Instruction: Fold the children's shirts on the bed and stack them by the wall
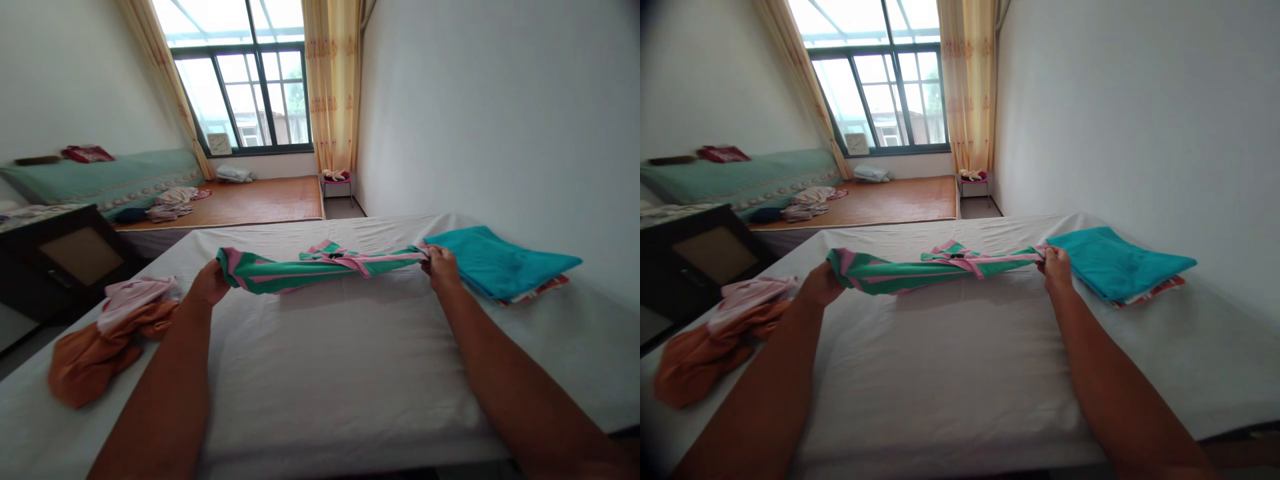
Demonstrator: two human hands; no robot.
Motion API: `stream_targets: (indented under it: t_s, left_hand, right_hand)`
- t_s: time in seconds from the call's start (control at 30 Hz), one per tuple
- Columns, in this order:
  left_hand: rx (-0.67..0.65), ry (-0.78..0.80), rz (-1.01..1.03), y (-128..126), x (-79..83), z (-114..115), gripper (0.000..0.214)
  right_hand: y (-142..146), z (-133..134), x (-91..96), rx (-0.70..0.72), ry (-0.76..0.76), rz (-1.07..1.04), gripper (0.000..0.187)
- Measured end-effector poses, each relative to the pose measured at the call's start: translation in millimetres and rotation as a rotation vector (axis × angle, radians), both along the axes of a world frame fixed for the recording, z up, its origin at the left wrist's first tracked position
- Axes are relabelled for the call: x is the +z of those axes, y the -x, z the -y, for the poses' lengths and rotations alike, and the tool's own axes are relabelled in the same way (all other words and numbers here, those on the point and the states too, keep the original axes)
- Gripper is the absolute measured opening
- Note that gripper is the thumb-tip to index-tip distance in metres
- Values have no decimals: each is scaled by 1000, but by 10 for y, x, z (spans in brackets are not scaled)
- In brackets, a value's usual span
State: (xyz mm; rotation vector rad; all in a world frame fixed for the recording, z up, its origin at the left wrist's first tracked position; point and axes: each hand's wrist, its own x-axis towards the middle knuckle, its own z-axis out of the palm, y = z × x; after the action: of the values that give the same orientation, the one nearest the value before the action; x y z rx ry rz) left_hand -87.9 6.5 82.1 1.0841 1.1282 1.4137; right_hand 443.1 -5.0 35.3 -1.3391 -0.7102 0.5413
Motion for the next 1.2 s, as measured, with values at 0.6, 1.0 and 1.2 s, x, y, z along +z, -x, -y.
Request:
stream_targets:
  t_s: [0.6,1.0,1.2]
  left_hand:
    - [-371,55,-205,-57,66,224,35]
    - [-136,35,50,-98,221,129,26]
    - [199,-448,381,50,1611,380,19]
  right_hand:
    - [539,359,170,870,-22,542,33]
    - [953,89,288,1042,179,835,39]
    - [1591,-620,1081,631,-177,1023,25]
